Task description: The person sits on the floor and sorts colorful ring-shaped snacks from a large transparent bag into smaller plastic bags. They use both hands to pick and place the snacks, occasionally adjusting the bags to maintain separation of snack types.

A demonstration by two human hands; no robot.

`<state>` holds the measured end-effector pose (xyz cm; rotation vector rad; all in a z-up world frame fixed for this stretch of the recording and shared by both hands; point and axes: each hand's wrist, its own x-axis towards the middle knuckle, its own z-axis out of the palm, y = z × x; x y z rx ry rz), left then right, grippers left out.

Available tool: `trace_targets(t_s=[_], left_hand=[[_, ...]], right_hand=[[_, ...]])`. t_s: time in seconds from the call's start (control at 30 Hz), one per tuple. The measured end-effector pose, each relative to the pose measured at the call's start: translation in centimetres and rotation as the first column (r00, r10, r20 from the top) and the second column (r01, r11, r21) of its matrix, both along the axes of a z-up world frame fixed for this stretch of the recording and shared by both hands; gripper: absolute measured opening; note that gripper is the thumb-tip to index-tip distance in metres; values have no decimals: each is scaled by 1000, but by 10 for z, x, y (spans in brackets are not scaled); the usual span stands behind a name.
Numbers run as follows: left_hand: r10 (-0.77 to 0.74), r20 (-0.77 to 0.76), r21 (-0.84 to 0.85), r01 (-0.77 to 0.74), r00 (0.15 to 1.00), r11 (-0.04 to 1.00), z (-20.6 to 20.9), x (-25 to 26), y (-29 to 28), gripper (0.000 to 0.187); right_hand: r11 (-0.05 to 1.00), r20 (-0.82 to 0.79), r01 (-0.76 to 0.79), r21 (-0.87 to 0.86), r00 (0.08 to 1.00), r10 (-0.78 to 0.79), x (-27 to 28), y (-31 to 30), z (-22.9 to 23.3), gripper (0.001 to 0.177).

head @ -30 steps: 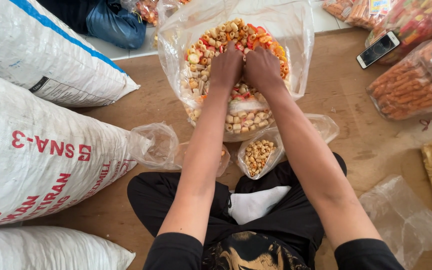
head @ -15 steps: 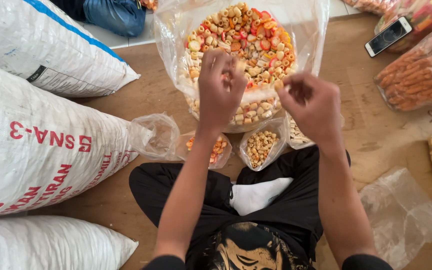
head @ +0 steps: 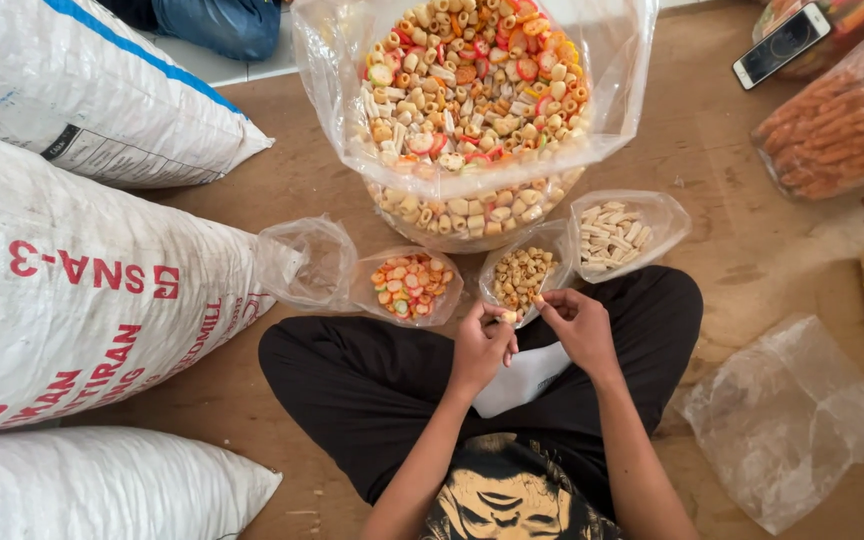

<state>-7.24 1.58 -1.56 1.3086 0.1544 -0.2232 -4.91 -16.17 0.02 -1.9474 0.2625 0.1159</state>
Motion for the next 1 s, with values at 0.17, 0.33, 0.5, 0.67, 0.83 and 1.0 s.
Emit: trace_targets(t_s=[0.17, 0.33, 0.5, 0.67, 0.83, 1.0], left_hand=[[99, -116, -183, -119, 988, 976, -35, 13, 0, 17], [161, -79, -128, -170, 984, 977, -33, 14, 8, 17], [181, -56, -97, -186, 982, 978, -39, 13, 10, 20], [151, -55, -89, -156, 987, 984, -32, 13, 8, 22], [119, -29, -68, -121, 992, 990, -30, 14, 7, 21], [122, -20, -62, -123, 992, 990, -26, 13, 6, 21]], right_hand=[[999, -2, -11, -39, 1000, 11, 8, 2, -7, 23], [999, 12, -15, -36, 1000, 15, 6, 4, -10, 23], [1000, 22, -7, -24, 1000, 8, 0, 5, -20, 24], [1000, 41, 3, -28, 999, -2, 1, 7, -21, 25], [997, 75, -1, -73, 997, 7, 16, 10, -26, 22], [944, 220, -89, -317, 962, 164, 48, 18, -23, 20]])
